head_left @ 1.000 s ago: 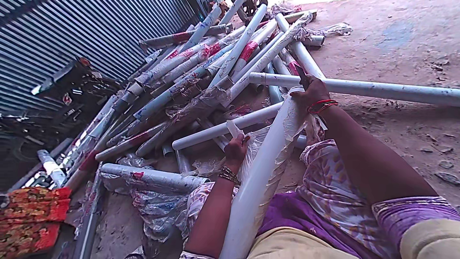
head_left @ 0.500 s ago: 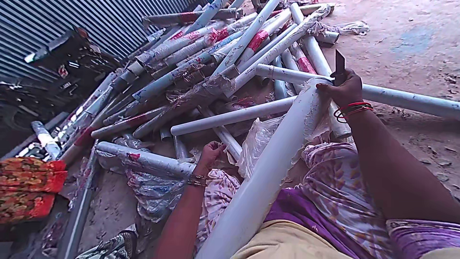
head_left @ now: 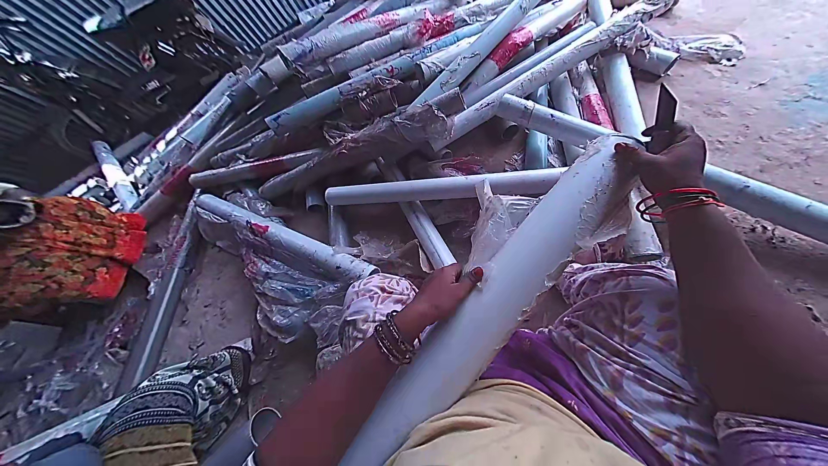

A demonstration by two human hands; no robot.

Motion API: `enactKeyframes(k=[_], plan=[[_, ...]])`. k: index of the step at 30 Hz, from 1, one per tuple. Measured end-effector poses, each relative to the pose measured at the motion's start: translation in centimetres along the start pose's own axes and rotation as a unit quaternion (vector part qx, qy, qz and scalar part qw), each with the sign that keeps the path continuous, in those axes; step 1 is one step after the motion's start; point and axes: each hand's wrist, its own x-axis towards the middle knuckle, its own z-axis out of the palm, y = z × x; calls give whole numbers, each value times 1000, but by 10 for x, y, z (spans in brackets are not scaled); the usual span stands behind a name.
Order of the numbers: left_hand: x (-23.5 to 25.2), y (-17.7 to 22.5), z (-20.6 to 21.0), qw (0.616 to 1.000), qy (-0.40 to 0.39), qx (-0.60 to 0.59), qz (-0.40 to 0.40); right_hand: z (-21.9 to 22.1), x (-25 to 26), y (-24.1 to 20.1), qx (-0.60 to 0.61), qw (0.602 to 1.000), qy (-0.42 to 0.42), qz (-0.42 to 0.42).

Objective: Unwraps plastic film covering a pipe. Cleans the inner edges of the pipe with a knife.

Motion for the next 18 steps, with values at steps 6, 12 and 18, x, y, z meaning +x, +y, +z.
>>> enactKeyframes(k=[6, 12, 18], plan=[[18, -4, 14, 984, 122, -117, 53, -3, 10, 10, -36, 999, -1, -2], [41, -16, 10, 989, 138, -37, 48, -5, 3, 10, -7, 999, 33, -4], [68, -33, 5, 993, 98, -73, 0, -2, -2, 5, 23, 997, 68, -34]])
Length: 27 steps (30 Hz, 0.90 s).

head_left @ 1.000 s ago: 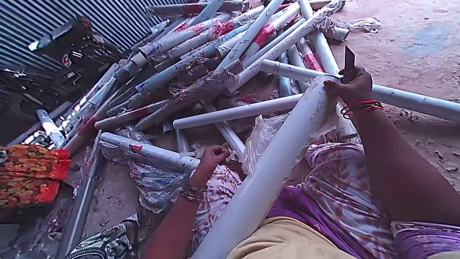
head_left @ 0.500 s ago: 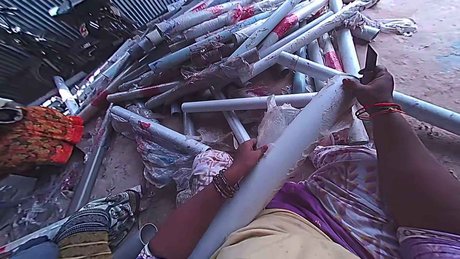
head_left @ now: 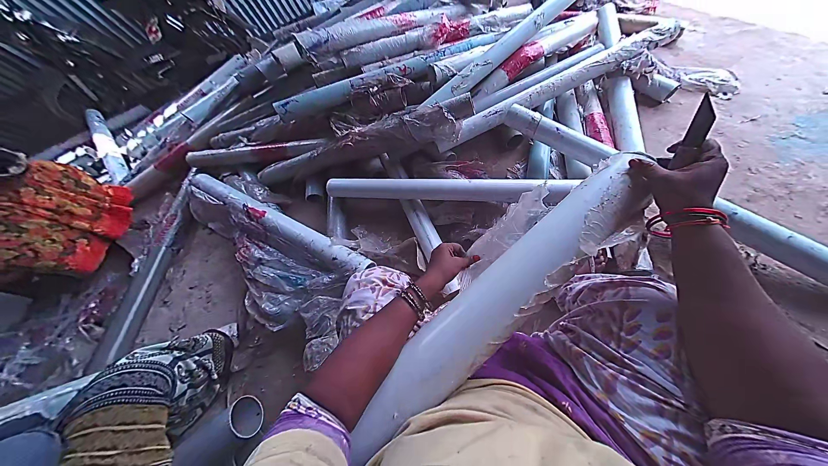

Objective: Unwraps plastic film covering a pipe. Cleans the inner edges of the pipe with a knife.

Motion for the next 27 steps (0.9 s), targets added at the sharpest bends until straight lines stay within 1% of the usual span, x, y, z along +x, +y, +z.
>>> enactKeyframes(k=[2, 4, 7, 8, 10, 12, 13, 14, 15, 16, 18, 20, 22, 25, 27], plan=[[3, -5, -1, 999, -34, -18, -33, 0, -3, 1, -8, 1000, -1, 6], [6, -15, 0, 992, -84, -90, -28, -4, -4, -1, -15, 1000, 3, 18], [10, -35, -3, 957, -203, -206, -28, -8, -10, -6, -22, 999, 10, 30], [11, -37, -6, 947, -225, -228, -28, -9, -11, -6, -22, 999, 13, 31], [12, -37, -14, 940, -237, -245, -16, -8, -10, -3, -19, 999, 21, 26], [14, -39, -28, 947, -198, -254, -1, -7, -6, 0, -6, 999, 27, 16], [13, -43, -38, 952, -150, -267, -6, -7, -4, 0, 5, 999, 33, 13], [12, -50, -47, 955, -84, -282, -21, -7, -3, -1, 13, 999, 36, 12], [12, -57, -55, 959, -17, -282, -38, -8, -2, -2, 21, 999, 38, 9], [12, -63, -61, 962, 35, -267, -51, -9, -2, -5, 26, 999, 36, 8], [11, -65, -60, 963, 103, -241, -56, -11, -6, -11, 27, 999, 29, 3], [10, -60, -47, 970, 125, -208, -24, -10, -9, -14, 27, 999, 25, -14], [12, -58, -32, 985, 122, -124, 8, -7, -9, -16, 27, 999, 26, -24], [13, -54, -25, 996, 85, 33, -4, -5, -8, -14, 23, 999, 22, -15], [11, -50, -23, 995, 56, 81, -22, -3, -7, -11, 20, 1000, 22, -6]])
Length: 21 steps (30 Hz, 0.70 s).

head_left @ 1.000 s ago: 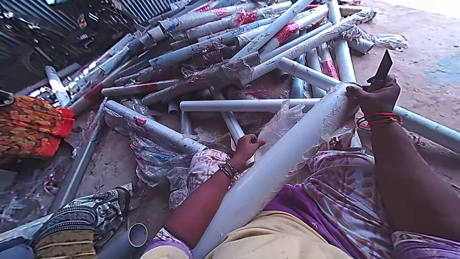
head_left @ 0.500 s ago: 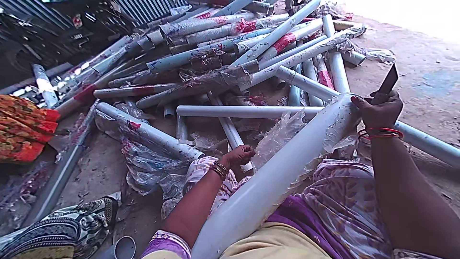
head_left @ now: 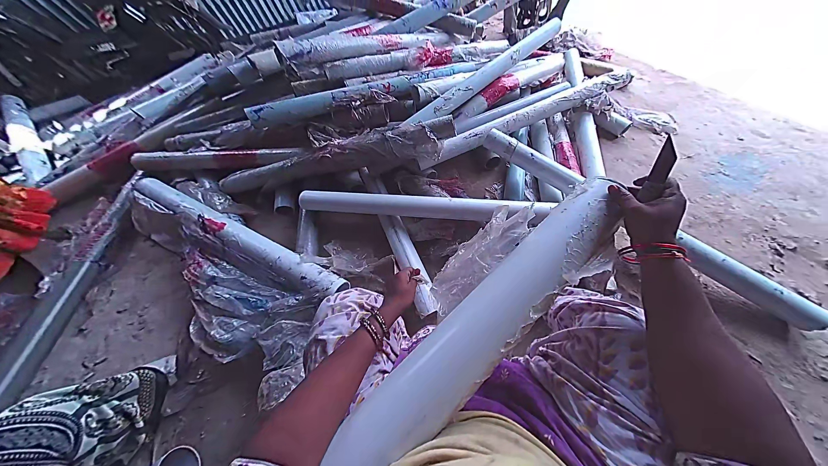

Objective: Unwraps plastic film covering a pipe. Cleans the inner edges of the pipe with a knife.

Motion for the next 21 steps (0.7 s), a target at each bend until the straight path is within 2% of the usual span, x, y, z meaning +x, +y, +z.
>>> enactKeyframes(k=[5, 9, 11, 14, 16, 18, 21], plan=[[-4, 7, 3, 995, -20, 90, -28, 0, 2, 8, 3, 1000, 14, 13], [-4, 10, 2, 991, -48, 98, -80, 0, 1, 10, 24, 999, 36, 20], [-2, 7, -2, 993, -66, 86, -40, 1, 1, 13, 40, 998, 48, 23], [-7, 18, -15, 999, -15, 10, 28, 5, 2, 13, 86, 993, 74, 10], [-11, 39, -31, 999, 8, -4, 53, 9, 2, 12, 132, 987, 95, -3], [-22, 69, -52, 995, 6, 40, 89, 13, 2, 11, 180, 977, 114, -8], [-47, 113, -71, 971, 60, 66, 223, 19, 4, 10, 247, 958, 143, 1]])
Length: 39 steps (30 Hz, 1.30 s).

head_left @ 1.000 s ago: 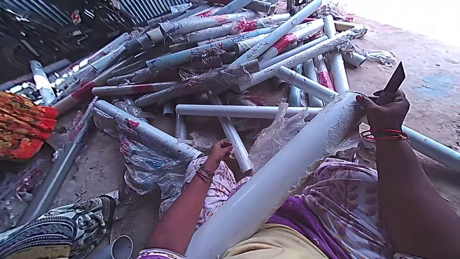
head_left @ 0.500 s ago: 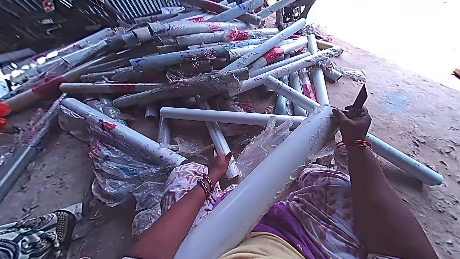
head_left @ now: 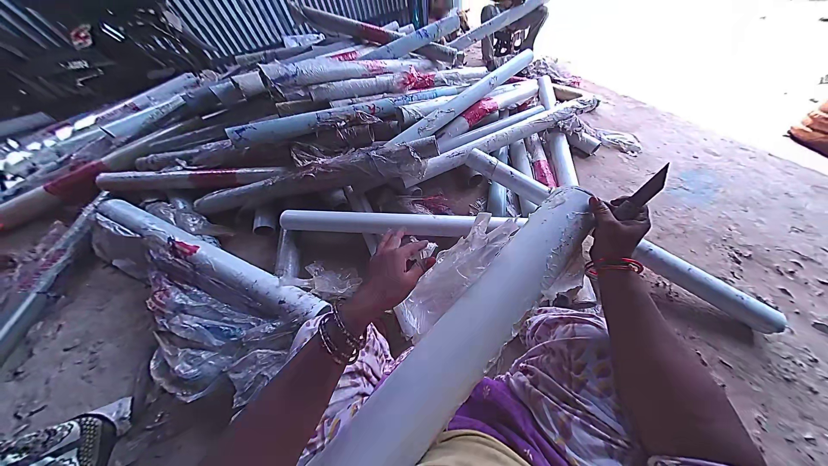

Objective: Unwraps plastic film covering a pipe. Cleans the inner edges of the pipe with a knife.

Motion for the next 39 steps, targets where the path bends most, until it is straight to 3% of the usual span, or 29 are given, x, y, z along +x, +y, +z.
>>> enactKeyframes(k=[3, 5, 7, 9, 10, 13, 16, 19, 22, 27, 31, 33, 35, 39], plan=[[0, 46, 2, 972, 150, -31, 179, 9, 2, -6, 75, 997, 26, -4], [1, 69, 6, 958, 158, -48, 235, 16, 2, -17, 123, 992, 30, -12], [-2, 89, 4, 974, 77, -4, 212, 23, 3, -30, 168, 985, 16, -22], [0, 104, -1, 991, -36, 59, 118, 30, 2, -45, 202, 979, 4, -23], [2, 106, -1, 993, -55, 72, 81, 33, 2, -53, 218, 976, 4, -24], [5, 100, 1, 996, 9, 46, 79, 42, 5, -68, 277, 960, -2, -32], [-9, 98, -2, 971, 129, -30, 201, 52, 6, -84, 331, 943, -31, -25], [-26, 112, -13, 932, 182, -24, 313, 70, 7, -99, 406, 910, -85, -6], [-24, 110, -18, 934, 216, -5, 284, 93, 16, -96, 445, 888, -115, 3], [16, 76, -3, 961, 210, -171, 56, 105, 14, -52, 307, 936, -158, 72], [45, 49, 10, 933, 166, -318, -35, 90, -5, -40, 10, 992, -70, 101], [53, 38, 14, 923, 151, -350, -60, 70, -16, -46, -136, 986, -91, 42], [59, 30, 15, 920, 145, -358, -65, 53, -31, -65, -244, 955, -169, 23], [64, 22, 11, 926, 145, -339, -76, 39, -72, -92, -303, 890, -340, 19]])
